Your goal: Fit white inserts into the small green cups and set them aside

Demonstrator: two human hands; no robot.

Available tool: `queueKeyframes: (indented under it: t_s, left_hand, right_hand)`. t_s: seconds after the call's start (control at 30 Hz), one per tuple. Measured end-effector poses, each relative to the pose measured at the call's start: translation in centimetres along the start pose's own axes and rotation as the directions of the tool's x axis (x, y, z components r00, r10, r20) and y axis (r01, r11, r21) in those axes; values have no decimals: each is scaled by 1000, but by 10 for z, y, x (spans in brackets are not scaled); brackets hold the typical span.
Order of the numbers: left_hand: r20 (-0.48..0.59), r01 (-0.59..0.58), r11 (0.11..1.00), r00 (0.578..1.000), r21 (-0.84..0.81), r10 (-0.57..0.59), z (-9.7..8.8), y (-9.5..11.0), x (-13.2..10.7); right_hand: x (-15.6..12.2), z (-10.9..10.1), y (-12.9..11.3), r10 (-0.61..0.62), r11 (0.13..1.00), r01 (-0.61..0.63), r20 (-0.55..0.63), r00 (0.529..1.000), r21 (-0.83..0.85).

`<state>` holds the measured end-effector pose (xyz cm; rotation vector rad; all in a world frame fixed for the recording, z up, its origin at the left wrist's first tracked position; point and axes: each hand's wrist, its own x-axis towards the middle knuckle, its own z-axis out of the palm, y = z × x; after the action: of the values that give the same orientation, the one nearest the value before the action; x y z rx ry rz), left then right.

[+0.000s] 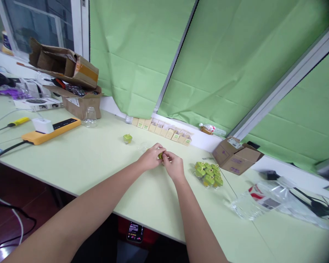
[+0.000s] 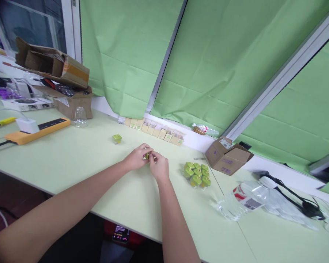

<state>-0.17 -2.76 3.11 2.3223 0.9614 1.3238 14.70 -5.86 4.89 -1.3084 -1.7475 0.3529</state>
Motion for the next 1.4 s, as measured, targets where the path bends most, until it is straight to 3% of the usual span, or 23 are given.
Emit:
queueKeyframes:
  t_s: [0.2,0.47,0.57,0.67,0.73,0.83,0.93,1.03,1.13,1.2,1.4]
  left_hand:
    - [29,-21,1000,999,-22,21,0,-2,-1]
    - [11,-52,998,999,-20,53,0,5,0]
    - [-11,-58,995,998,-80,58,-1,7,1]
    - [-33,-52,985,998,-163,47,-1,10,1]
    - [-34,-39,977,999,-208,33,-1,13,2]
    - [-22,6,952,1000,-305,-13,-1,16,3]
    - [63,176,830,984,-530,-169,0,17,5]
    - [281,401,550,914,-733,-293,1,14,6]
    - [391,485,321,865,-814,-314,1,11,7]
    - [390,488,286,856,-824,-338,1,9,7]
    - [291,487,430,847,-760,-444,8,1,7]
  right_hand:
    - [6,2,13,171,948,-170,21,985,270]
    - [5,-4,1,198,978,-185,-160,967,93]
    - [7,-8,3,241,966,-216,-192,951,141]
    - [10,-12,7,325,881,-309,15,946,358]
    - [11,-14,11,307,803,-360,189,933,475]
    - [11,-15,14,255,718,-369,269,929,591]
    - [11,-15,14,266,646,-377,267,926,664]
    - [10,-16,10,281,595,-403,290,915,695]
    - [9,-19,4,276,565,-428,327,904,706]
    - [9,-21,2,272,549,-427,329,904,719]
    - [9,-17,4,268,559,-417,320,909,717]
